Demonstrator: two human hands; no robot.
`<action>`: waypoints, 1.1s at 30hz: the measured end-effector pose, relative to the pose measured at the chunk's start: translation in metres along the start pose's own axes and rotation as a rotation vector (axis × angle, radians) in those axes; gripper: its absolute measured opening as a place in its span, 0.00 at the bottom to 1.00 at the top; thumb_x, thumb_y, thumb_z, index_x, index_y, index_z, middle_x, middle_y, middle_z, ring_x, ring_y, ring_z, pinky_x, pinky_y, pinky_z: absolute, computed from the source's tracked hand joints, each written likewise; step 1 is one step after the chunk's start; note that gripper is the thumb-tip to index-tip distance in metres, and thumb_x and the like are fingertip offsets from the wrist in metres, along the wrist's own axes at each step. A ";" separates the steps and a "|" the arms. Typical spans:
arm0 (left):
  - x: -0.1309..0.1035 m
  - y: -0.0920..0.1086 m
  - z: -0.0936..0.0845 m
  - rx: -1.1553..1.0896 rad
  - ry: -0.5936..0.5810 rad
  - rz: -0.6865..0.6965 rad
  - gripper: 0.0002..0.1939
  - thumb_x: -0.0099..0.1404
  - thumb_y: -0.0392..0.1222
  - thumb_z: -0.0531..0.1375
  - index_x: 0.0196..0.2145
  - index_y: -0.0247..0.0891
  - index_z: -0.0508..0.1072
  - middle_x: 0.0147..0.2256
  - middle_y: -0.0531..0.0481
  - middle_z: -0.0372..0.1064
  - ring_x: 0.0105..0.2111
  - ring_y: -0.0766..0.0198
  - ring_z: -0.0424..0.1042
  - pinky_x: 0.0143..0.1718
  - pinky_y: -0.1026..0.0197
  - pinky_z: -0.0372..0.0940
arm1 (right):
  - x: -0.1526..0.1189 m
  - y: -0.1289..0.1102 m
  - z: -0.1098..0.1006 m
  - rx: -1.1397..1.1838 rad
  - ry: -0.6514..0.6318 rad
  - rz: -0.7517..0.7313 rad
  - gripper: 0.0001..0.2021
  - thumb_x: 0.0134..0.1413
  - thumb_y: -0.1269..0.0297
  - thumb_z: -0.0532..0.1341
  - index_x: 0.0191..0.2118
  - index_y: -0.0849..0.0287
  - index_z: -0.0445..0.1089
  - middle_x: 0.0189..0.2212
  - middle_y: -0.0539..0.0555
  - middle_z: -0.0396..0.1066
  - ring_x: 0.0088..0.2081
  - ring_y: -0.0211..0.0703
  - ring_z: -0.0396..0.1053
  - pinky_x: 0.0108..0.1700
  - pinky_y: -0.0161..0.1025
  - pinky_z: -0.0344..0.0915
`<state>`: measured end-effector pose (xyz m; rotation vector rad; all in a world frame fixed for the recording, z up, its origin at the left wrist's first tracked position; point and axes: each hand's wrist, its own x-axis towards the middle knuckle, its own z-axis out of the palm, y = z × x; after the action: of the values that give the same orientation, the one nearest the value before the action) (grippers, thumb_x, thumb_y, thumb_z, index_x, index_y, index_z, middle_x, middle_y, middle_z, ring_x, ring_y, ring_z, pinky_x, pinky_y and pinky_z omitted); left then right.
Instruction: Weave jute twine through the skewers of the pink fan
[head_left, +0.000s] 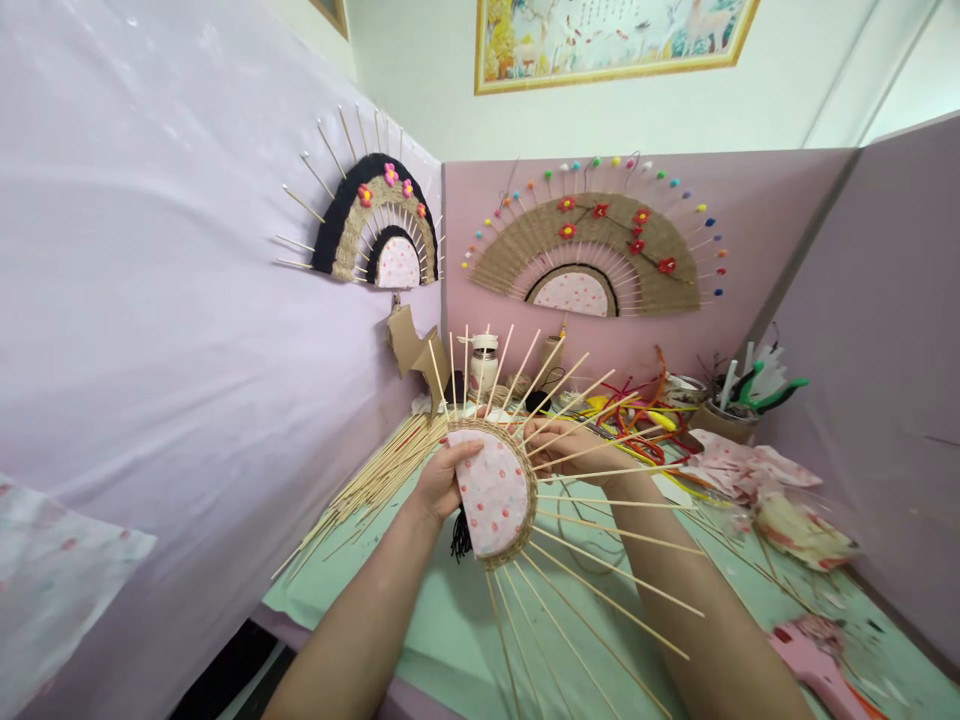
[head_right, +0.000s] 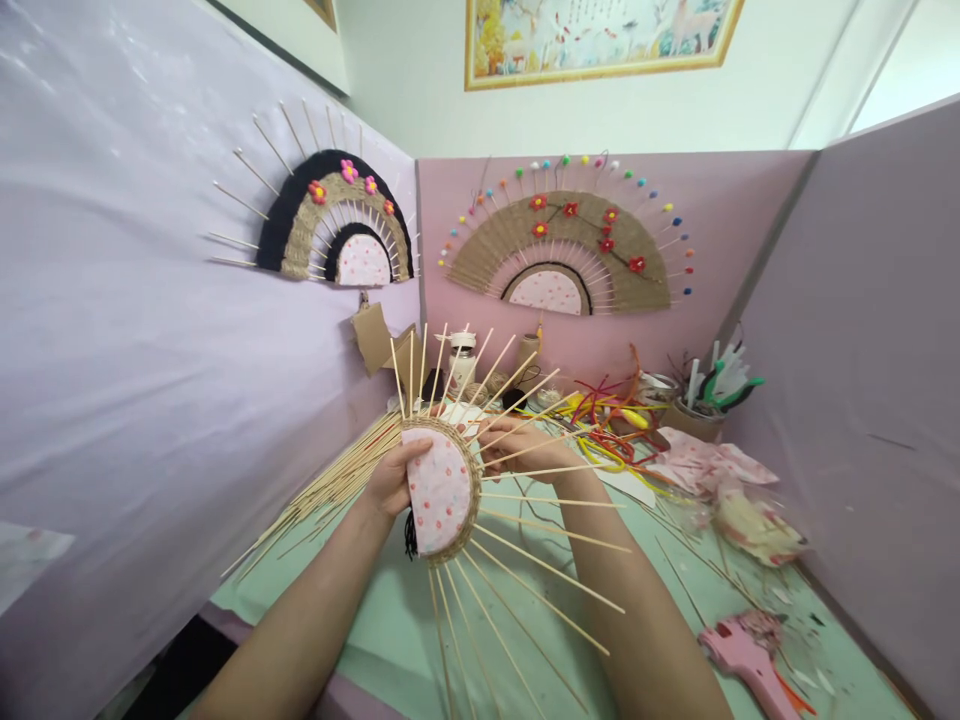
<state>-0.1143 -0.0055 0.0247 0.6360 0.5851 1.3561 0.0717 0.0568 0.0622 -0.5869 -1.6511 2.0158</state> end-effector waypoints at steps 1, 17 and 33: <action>0.000 0.000 0.000 -0.012 -0.010 0.005 0.10 0.51 0.31 0.60 0.34 0.29 0.72 0.30 0.43 0.75 0.33 0.56 0.74 0.45 0.53 0.64 | -0.001 0.000 -0.002 0.006 -0.013 -0.020 0.11 0.43 0.63 0.64 0.27 0.60 0.61 0.15 0.43 0.59 0.18 0.30 0.57 0.24 0.33 0.56; -0.004 0.004 0.002 -0.068 -0.161 0.109 0.23 0.54 0.29 0.55 0.49 0.33 0.66 0.37 0.44 0.74 0.40 0.56 0.73 0.48 0.50 0.63 | -0.023 -0.011 -0.037 0.079 0.065 -0.150 0.05 0.48 0.66 0.60 0.30 0.59 0.63 0.21 0.48 0.68 0.24 0.36 0.69 0.38 0.43 0.68; -0.004 0.005 0.008 -0.027 -0.088 0.105 0.30 0.53 0.28 0.56 0.55 0.35 0.60 0.38 0.44 0.74 0.37 0.58 0.74 0.45 0.54 0.65 | -0.042 -0.028 -0.066 0.133 0.216 -0.271 0.11 0.49 0.61 0.61 0.25 0.59 0.59 0.16 0.43 0.53 0.14 0.25 0.44 0.14 0.26 0.41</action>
<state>-0.1128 -0.0099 0.0336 0.7089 0.4671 1.4243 0.1468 0.0886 0.0785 -0.4853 -1.3775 1.7826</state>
